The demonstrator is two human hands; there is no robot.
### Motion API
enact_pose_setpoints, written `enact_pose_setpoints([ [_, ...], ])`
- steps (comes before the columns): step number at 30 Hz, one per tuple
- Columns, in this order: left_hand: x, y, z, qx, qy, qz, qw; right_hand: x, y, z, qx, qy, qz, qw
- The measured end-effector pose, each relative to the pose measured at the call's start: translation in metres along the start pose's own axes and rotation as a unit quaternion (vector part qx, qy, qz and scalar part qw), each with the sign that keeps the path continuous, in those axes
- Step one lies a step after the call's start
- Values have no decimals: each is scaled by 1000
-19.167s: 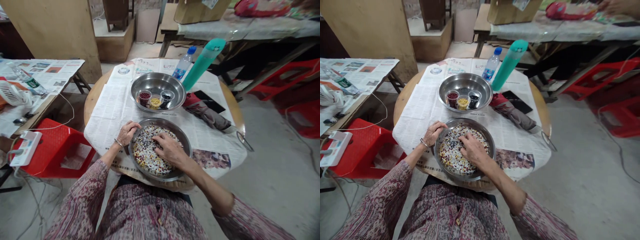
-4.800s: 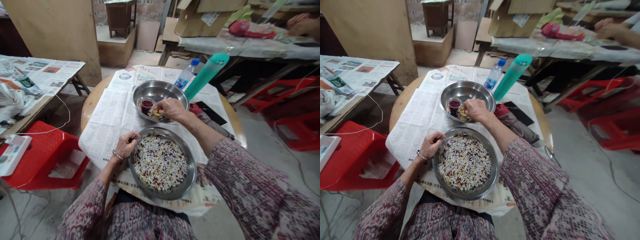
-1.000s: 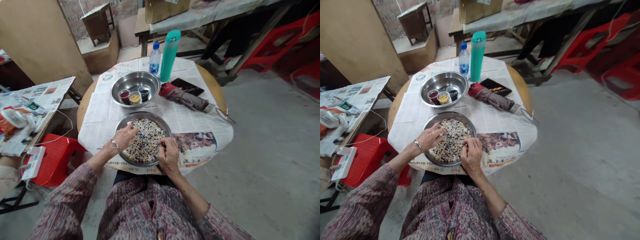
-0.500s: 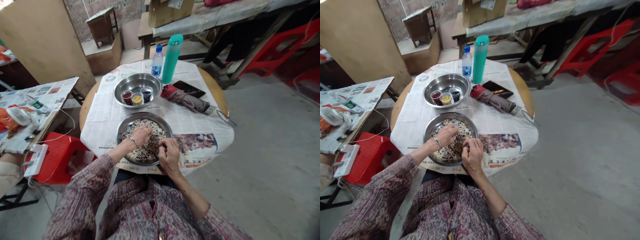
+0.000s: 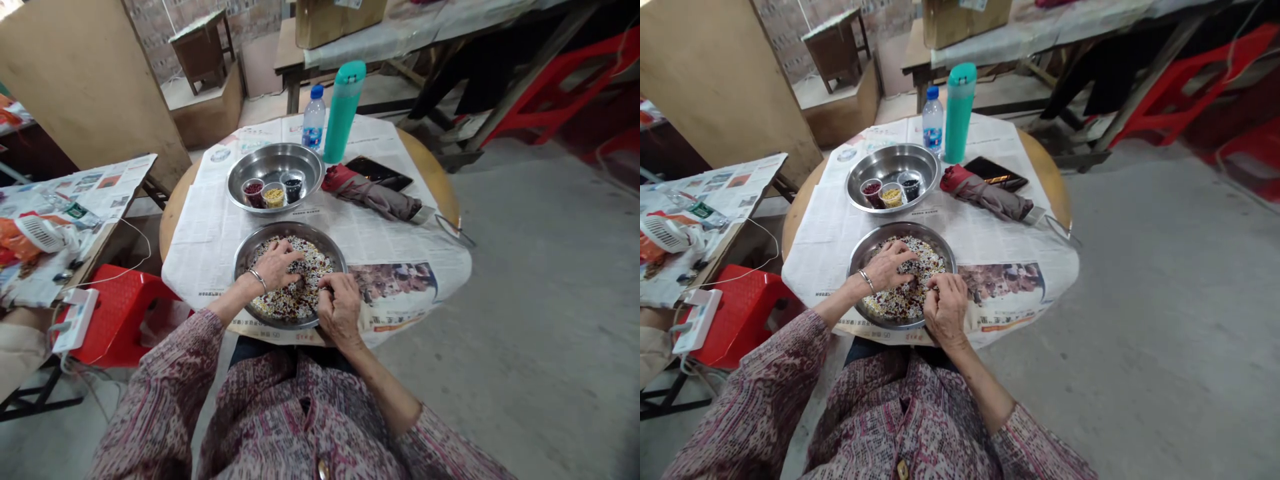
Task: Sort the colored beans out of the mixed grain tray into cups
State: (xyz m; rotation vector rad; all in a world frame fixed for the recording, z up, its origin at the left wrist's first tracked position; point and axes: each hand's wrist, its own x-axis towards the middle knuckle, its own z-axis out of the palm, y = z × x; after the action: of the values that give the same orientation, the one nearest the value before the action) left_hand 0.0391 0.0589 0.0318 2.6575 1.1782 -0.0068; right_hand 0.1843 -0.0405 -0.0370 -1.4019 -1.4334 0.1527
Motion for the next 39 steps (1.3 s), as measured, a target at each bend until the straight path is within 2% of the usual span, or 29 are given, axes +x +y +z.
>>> enact_pose_setpoints([
  [3, 8, 6, 6, -55, -31, 39, 997, 0, 1, 0, -3, -1, -2, 1000],
  [6, 5, 7, 5, -108, -48, 73, 990, 0, 1, 0, -7, -2, -1, 1000],
  [10, -24, 1, -3, -145, -43, 74, 986, 0, 0, 0, -5, -4, 8, 1000],
  [13, -48, 1, -2, -165, -64, 102, 979, 0, 0, 0, -2, -3, 7, 1000],
  [16, -56, 11, 7, -157, -91, 150, 972, -1, 0, 0, -1, -2, 3, 1000],
  [20, -39, 25, 19, -68, -72, 198, 975, -2, 2, 0, 13, 10, 5, 1000],
  [23, -21, 23, 17, 7, -25, 155, 988, -2, 3, 1, 21, 16, 7, 1000],
  [27, -15, 3, 6, 61, 33, -23, 997, -2, 4, 2, 19, 16, 2, 1000],
  [30, -29, -9, -1, 64, 74, -97, 990, -2, 4, 1, 18, 15, 0, 1000],
  [32, -42, -8, -4, 59, 73, -110, 990, -2, 4, 1, 18, 12, 1, 1000],
  [35, -55, 5, -3, 35, 6, -97, 995, -2, 4, 1, 16, 13, 2, 1000],
  [37, -54, 15, 2, 14, -18, -81, 996, -2, 3, 1, 11, 12, 2, 1000],
  [39, -45, 23, 9, -18, -14, -68, 997, -2, 3, 1, 9, 9, 4, 1000],
])
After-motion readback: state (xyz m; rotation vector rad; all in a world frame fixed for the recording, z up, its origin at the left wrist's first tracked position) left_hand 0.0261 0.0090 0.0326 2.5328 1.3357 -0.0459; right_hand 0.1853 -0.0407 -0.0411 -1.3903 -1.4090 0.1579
